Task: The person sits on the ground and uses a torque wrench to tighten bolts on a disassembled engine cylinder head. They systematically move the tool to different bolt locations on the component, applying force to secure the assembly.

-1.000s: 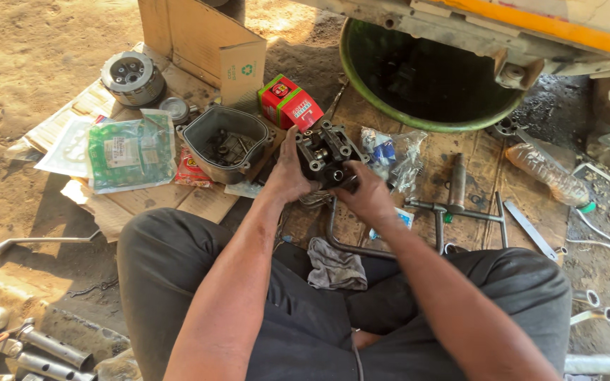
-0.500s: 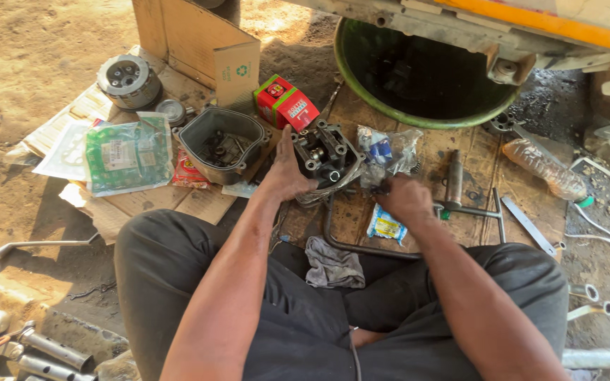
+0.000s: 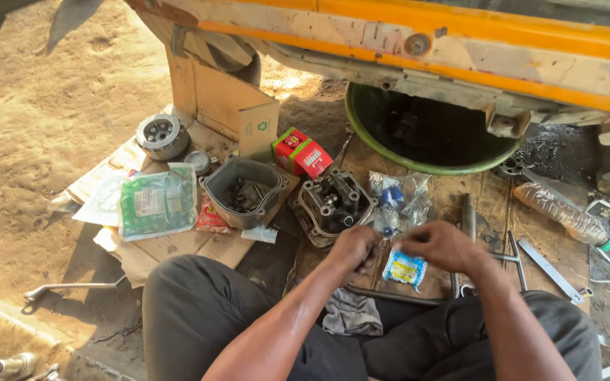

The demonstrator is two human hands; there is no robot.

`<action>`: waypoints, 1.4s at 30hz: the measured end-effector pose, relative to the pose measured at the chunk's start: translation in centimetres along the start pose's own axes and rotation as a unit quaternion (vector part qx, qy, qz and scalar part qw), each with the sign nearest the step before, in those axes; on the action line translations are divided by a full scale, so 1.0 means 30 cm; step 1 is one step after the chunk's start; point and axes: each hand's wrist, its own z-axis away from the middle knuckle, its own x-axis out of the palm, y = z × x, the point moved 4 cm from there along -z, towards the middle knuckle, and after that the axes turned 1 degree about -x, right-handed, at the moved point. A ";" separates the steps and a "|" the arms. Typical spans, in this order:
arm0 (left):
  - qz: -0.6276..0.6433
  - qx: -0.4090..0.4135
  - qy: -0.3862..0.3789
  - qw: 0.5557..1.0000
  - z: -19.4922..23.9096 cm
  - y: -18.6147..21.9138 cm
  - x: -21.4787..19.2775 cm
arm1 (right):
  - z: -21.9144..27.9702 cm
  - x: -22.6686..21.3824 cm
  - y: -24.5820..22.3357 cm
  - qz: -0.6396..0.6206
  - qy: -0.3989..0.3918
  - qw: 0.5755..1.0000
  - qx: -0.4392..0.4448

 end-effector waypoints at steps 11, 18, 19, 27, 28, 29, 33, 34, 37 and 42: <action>-0.187 0.029 0.021 0.982 -0.044 -0.034 0.000 | -0.158 0.191 0.648 0.122 0.149 0.940 0.282; -0.302 0.061 -0.055 0.950 -0.090 -0.022 -0.006 | -0.184 0.236 0.719 -0.472 0.133 0.833 0.256; -0.298 0.094 -0.073 0.947 -0.100 -0.036 0.000 | -0.164 0.236 0.689 -0.507 0.106 0.818 0.252; -0.308 0.162 -0.066 0.935 -0.053 -0.013 0.032 | 0.095 0.139 0.299 -0.431 0.239 0.842 0.219; -0.301 0.181 -0.068 0.934 -0.025 0.003 0.056 | 0.120 0.139 0.281 -0.403 0.252 0.853 0.214; -0.308 0.181 -0.075 0.931 0.001 0.017 0.080 | 0.144 0.135 0.267 -0.375 0.268 0.863 0.207; -0.339 0.232 -0.099 0.906 0.062 0.080 0.147 | 0.200 0.081 0.188 -0.267 0.293 0.908 0.132; -0.347 0.255 -0.104 0.897 0.072 0.089 0.156 | 0.216 0.069 0.168 -0.230 0.275 0.918 0.171; -0.397 0.349 -0.101 0.843 0.120 0.122 0.190 | 0.286 -0.009 0.068 -0.148 0.232 0.934 0.230; -0.401 0.354 -0.082 0.841 0.170 0.182 0.237 | 0.373 -0.078 -0.151 -0.067 0.165 0.960 0.214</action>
